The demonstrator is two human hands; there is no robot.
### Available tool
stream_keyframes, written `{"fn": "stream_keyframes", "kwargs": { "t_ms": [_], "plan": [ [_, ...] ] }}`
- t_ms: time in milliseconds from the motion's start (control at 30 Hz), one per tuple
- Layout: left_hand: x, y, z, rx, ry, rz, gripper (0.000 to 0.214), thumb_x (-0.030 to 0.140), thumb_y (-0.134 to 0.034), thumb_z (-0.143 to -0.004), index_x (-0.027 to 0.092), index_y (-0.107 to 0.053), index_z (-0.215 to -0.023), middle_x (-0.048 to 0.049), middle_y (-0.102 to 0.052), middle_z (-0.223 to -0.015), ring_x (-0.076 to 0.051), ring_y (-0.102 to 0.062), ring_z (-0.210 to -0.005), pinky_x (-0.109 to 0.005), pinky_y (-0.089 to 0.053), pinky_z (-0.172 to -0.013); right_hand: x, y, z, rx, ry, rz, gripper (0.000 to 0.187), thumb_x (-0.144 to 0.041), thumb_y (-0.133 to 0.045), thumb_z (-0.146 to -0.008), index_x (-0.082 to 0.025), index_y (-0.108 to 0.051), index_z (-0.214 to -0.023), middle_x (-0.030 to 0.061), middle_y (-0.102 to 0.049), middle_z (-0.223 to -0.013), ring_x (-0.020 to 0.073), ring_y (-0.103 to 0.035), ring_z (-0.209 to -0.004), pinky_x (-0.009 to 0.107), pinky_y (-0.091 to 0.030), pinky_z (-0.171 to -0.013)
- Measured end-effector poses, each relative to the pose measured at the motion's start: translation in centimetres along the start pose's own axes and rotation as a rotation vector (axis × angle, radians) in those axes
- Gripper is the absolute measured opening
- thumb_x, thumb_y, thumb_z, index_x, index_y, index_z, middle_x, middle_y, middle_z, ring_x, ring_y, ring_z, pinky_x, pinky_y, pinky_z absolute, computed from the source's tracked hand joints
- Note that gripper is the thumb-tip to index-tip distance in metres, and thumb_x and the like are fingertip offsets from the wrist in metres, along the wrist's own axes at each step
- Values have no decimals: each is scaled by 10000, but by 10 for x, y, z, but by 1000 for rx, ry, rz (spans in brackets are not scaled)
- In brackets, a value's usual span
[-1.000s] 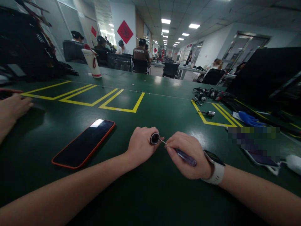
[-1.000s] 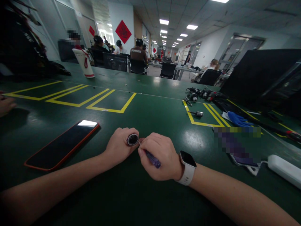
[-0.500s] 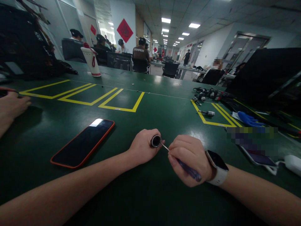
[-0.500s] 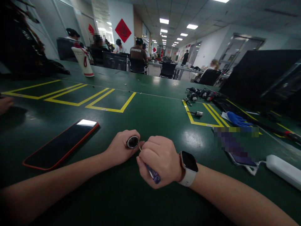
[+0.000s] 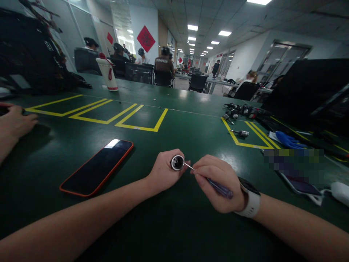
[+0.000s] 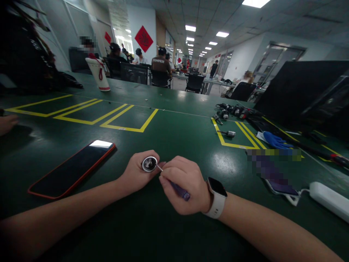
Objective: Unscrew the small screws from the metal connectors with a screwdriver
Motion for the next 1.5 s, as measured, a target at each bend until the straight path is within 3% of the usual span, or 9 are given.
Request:
{"fn": "stream_keyframes", "kwargs": {
  "t_ms": [133,367,533,733,967,1167,1300,1400,1500],
  "plan": [
    [-3,5,0,36,47,92,212,271,-604,-731,169,-480,-592,45,-476,-539,-78,-422,-489,-205,-358,-464,6,0,3,26,-62,-99,135,-103,-492,-812,-145,-588,-898,86,-660,-792,181,-624,-754,325,-517,-640],
    [-5,5,0,23,70,130,196,271,-636,-701,164,-502,-605,35,-504,-548,-87,-448,-492,-209,-355,-448,50,-4,17,202,-474,-555,95,-170,-538,-848,-174,-629,-876,48,-688,-837,161,-654,-790,333,-541,-718],
    [-1,3,1,0,27,64,174,238,-633,-706,164,-510,-608,39,-510,-556,-81,-454,-491,-202,-351,-449,57,-2,23,251,-496,-621,90,-223,-550,-848,-173,-616,-812,25,-660,-756,144,-629,-698,295,-520,-628],
    [-5,-1,2,-1,24,11,162,268,-636,-727,171,-523,-665,26,-552,-619,-101,-509,-552,-221,-409,-510,32,26,12,293,-264,-333,130,-185,-479,-871,-198,-603,-906,38,-629,-776,163,-607,-706,314,-502,-602],
    [0,-18,4,-154,-68,44,437,49,-573,-640,173,-498,-1052,-73,-624,-1020,-206,-599,-938,-371,-478,-848,12,-23,1,-200,-21,229,129,-143,-503,-852,-161,-580,-953,133,-572,-1144,228,-499,-1108,400,-470,-879],
    [-6,-26,7,-235,-60,-48,561,42,-528,-710,167,-384,-1237,-122,-556,-1192,-222,-540,-1099,-425,-423,-972,19,-30,10,-241,24,237,121,-119,-510,-830,-135,-550,-943,132,-568,-1068,218,-515,-1028,359,-484,-827],
    [-6,-15,2,-106,-47,-204,589,91,-562,-728,171,-355,-1274,-131,-474,-1306,-240,-435,-1235,-460,-341,-1057,36,-14,6,-161,-20,328,103,-110,-489,-842,-139,-545,-924,127,-570,-1029,216,-519,-965,355,-481,-789],
    [-12,-10,0,-65,12,-265,568,135,-558,-756,199,-362,-1286,-108,-435,-1344,-251,-403,-1263,-472,-334,-1067,62,1,2,-141,-110,577,109,-108,-486,-839,-131,-558,-917,135,-573,-991,231,-514,-915,355,-471,-737],
    [-22,-15,1,-146,97,-271,544,193,-555,-781,222,-378,-1294,-95,-437,-1341,-264,-438,-1231,-464,-396,-1019,99,13,6,-282,-255,941,153,-70,-456,-822,-133,-578,-889,143,-574,-950,254,-495,-877,336,-438,-643]
  ]
}}
Point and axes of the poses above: each hand's wrist, its own z-axis away from the middle knuckle, its own y-axis out of the back of the hand, x = y × z, the point moved 9 cm from there along -z, towards the middle knuckle
